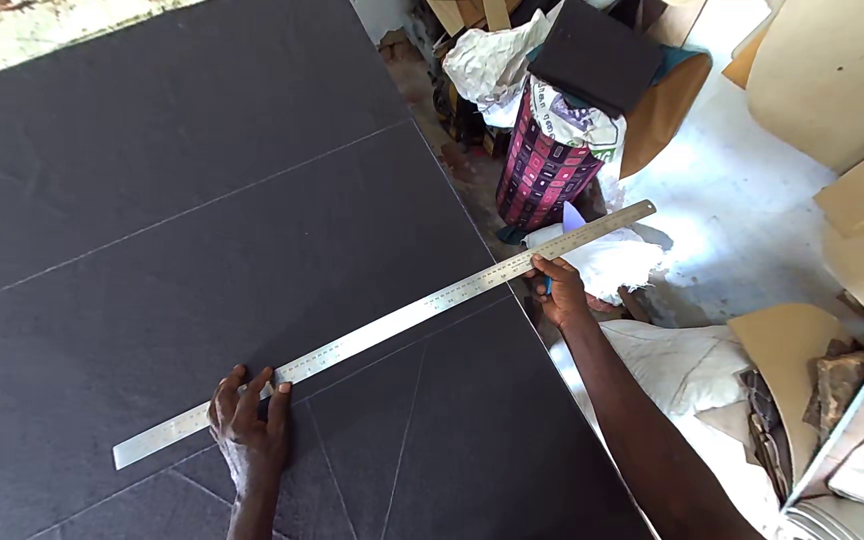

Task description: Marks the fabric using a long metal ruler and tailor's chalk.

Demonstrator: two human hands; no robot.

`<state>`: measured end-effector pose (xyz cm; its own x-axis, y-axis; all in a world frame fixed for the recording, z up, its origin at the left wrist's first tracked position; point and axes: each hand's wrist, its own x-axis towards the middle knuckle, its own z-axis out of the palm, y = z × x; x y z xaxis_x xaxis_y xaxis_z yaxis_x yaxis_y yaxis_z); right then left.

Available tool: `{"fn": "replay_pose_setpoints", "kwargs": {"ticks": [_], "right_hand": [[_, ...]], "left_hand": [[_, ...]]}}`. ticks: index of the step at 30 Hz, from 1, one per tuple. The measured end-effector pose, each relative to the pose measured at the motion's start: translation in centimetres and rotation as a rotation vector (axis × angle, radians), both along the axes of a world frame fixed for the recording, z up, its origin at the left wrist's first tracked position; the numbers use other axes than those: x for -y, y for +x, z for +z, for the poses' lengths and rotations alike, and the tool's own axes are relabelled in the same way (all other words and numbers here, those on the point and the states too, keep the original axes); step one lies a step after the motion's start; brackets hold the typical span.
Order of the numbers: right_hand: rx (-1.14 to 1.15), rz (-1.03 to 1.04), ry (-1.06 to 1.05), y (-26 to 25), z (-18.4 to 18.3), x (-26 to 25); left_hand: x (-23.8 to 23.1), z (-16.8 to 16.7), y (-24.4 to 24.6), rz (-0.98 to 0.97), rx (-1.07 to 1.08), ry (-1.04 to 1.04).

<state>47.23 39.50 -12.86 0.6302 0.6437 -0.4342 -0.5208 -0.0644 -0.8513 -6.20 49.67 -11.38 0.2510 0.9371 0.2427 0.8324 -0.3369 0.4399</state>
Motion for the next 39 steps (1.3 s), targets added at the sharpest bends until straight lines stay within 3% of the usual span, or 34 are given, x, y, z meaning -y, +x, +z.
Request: {"fn": "replay_pose_setpoints", "kwargs": {"ticks": [11, 18, 39], "right_hand": [[-0.02, 0.021, -0.038, 0.2, 0.2, 0.0], [0.017, 0.311, -0.124, -1.3, 1.7, 0.5], [0.139, 0.122, -0.205, -4.8, 3.2, -0.4]], "left_hand": [[0.1, 0.0, 0.1, 0.016, 0.013, -0.022], [0.4, 0.3, 0.4, 0.031, 0.018, -0.044], [0.5, 0.8, 0.9, 0.041, 0.028, -0.025]]}}
